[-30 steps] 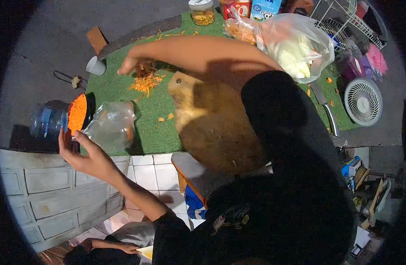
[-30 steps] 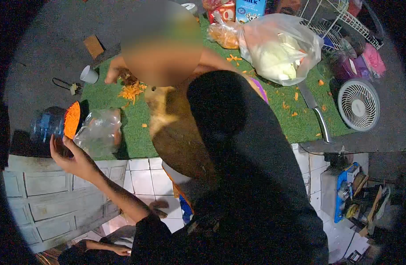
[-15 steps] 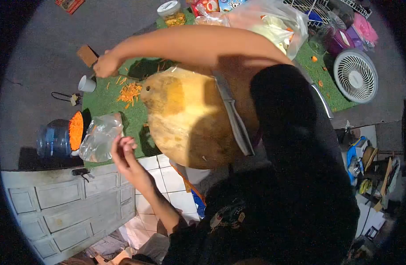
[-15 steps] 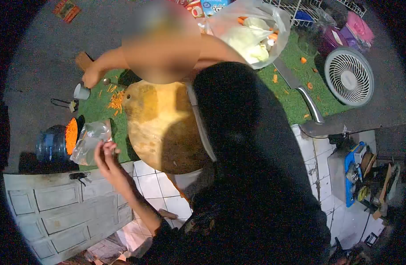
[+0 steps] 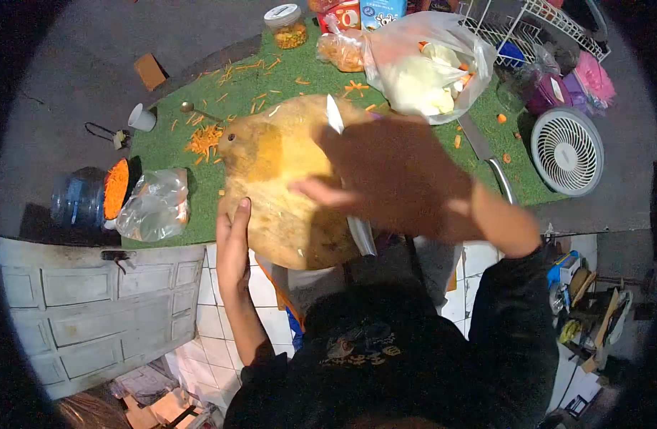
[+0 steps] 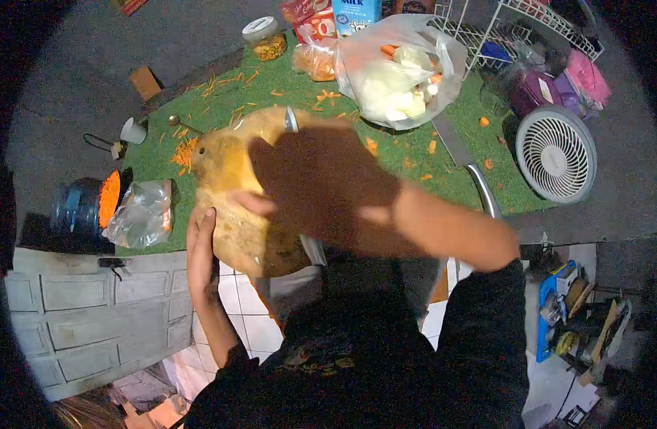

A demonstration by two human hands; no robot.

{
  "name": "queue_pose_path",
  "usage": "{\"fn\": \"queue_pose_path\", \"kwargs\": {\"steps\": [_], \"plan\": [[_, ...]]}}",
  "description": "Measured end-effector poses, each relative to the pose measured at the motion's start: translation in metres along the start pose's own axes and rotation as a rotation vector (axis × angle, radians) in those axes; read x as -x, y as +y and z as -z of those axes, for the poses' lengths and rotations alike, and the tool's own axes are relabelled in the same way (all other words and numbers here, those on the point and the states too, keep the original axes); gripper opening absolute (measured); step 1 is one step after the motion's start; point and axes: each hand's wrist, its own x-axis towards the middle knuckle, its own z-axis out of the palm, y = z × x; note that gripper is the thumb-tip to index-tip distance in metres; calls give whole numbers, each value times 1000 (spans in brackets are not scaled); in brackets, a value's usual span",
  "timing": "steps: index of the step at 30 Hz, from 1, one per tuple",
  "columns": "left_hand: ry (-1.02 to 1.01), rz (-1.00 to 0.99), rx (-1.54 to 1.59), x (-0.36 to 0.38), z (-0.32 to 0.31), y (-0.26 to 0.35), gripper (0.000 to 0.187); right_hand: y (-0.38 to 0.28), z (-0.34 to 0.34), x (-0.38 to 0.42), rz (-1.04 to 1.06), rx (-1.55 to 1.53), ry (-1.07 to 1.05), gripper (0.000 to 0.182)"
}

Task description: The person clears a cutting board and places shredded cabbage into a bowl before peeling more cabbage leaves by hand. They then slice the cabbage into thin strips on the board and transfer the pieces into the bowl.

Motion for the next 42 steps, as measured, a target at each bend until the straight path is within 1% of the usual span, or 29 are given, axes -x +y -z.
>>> {"fn": "queue_pose_path", "kwargs": {"steps": [1, 4, 7, 9, 10, 12, 13, 15, 16, 18, 19, 20, 22, 24, 26, 28, 29, 30, 31, 32, 33, 34, 35, 37, 38, 39, 40, 41, 42], "plan": [[65, -4, 16, 3, -6, 3, 49, -2, -11, 14, 2, -1, 2, 47], [42, -19, 149, 2, -8, 4, 48, 5, -59, 37, -47, -27, 82, 46], [50, -79, 237, -1, -2, -3, 46, 13, -75, 42, 103, -71, 208, 50], [79, -101, 275, 0, -1, 0, 45, 16, -78, 40, -50, -368, 234, 46], [115, -120, 315, 1, -1, 2, 44, 18, -73, 42, -52, -365, 240, 46], [117, -126, 303, 2, -2, 8, 45, 23, -62, 48, -181, -629, 372, 40], [135, -156, 293, 0, 1, 8, 46, 26, -65, 52, -182, -627, 374, 40], [142, -167, 275, -5, 17, 6, 49, 32, -77, 62, -172, -981, 720, 43], [142, -158, 274, -7, 22, 5, 49, 36, -78, 69, -180, -982, 715, 43], [309, -233, 320, -10, 21, 17, 49, 43, -75, 80, -364, -1140, 706, 40], [233, -289, 362, -9, 18, 29, 43, 46, -74, 83, -455, -1216, 700, 38], [235, -285, 362, -9, 13, 39, 43, 49, -73, 86, -458, -1217, 697, 38], [255, -349, 352, -10, 2, 54, 42, 52, -69, 87, -565, -1572, 546, 34], [223, -379, 361, -13, -15, 67, 41, 44, -70, 80, -564, -1550, 585, 35], [81, -398, 399, -13, -37, 76, 41, 42, -74, 80, -562, -1523, 633, 36], [40, -366, 427, -10, -57, 79, 44, 45, -87, 87, -444, -1771, 703, 47], [12, -321, 424, -8, -68, 80, 43, 42, -79, 94, -444, -1764, 700, 47], [-8, -276, 422, -4, -79, 82, 43, 35, -65, 102, -567, -1838, 758, 51], [30, -289, 318, 4, -91, 89, 42, 29, -58, 105, -631, -1874, 769, 53], [-52, -192, 388, 1, -98, 89, 42, 23, -52, 108, -695, -1911, 781, 56], [-105, -212, 346, 3, -109, 94, 40, 19, -50, 107, -780, -1815, 1028, 61], [-160, -230, 302, 5, -116, 99, 39, 22, -53, 113, -819, -1762, 1142, 64], [-144, -228, 307, 1, -114, 101, 39, 25, -55, 120, -858, -1699, 1252, 66], [-383, -356, -217, -6, -108, 104, 39, 49, -63, 147, -743, -1744, 1192, 61], [-372, -353, -213, -10, -98, 104, 39, 52, -61, 150, -704, -1759, 1167, 60], [-221, -471, -395, -16, -80, 103, 40, 38, -46, 140, -727, -1722, 1492, 56], [-63, -579, -579, -20, -59, 102, 41, 38, -44, 144, -728, -1641, 1685, 53], [60, -564, -527, -25, -33, 90, 43, 37, -42, 148, -726, -1535, 1865, 51], [182, -550, -478, -31, -9, 70, 44, 47, -46, 172, -716, -1484, 1884, 50]]}}
